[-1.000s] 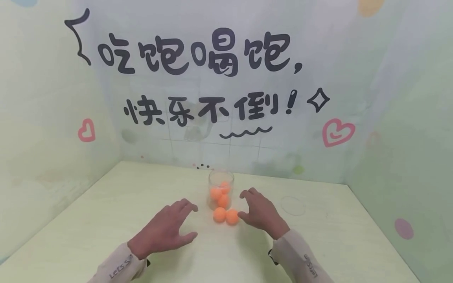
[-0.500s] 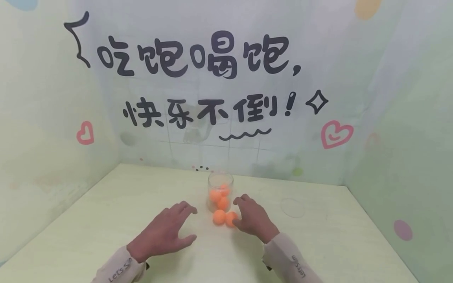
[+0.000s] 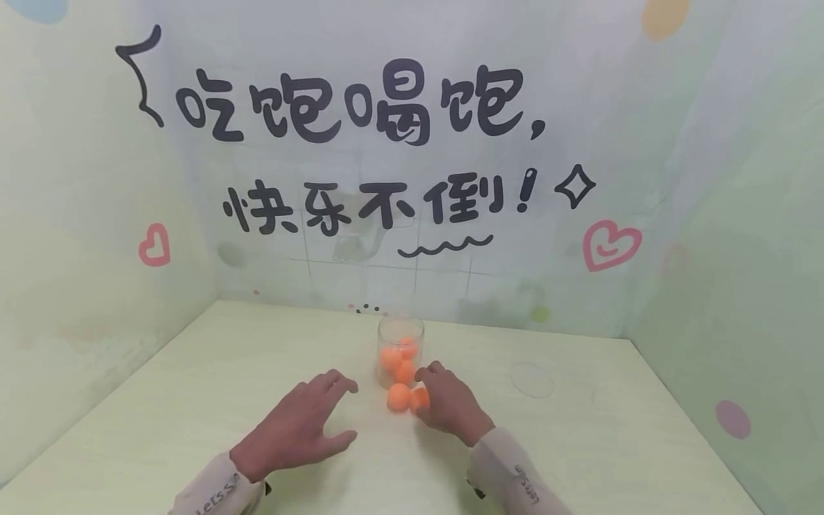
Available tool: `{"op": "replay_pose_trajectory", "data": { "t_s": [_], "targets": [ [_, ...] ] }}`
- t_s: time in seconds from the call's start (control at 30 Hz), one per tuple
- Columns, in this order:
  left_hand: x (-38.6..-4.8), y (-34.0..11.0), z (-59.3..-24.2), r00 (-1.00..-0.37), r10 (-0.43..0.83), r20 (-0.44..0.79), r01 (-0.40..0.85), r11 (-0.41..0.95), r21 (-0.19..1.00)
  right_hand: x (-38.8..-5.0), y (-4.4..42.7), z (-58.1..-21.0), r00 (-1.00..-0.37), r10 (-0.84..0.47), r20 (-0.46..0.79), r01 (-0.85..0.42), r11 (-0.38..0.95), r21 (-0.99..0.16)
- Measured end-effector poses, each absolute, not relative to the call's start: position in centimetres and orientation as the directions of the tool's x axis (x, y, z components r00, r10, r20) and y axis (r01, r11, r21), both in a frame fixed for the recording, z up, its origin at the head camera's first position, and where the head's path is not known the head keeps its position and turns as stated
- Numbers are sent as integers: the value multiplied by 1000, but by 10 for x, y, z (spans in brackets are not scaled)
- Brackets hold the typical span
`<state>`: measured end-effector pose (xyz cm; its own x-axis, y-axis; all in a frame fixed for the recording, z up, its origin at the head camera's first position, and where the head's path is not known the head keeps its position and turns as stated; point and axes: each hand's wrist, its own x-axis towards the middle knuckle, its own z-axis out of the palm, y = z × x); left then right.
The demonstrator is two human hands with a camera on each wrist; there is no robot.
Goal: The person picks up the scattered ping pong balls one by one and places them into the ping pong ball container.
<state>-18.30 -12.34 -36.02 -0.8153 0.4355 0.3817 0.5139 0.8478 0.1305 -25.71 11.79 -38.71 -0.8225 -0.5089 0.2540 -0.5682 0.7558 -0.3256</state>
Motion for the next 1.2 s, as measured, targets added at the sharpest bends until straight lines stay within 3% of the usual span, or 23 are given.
{"op": "replay_pose_trajectory", "data": {
  "t_s": [0.4, 1.2],
  "targets": [
    [-182, -124, -360, -818, 458, 348, 530, 836, 144, -262, 112, -393, -832, -502, 236, -555, 758, -343],
    [-181, -128, -362, -812, 481, 332, 542, 832, 120, -262, 112, -392, -824, -521, 224, -565, 789, -242]
  ]
}}
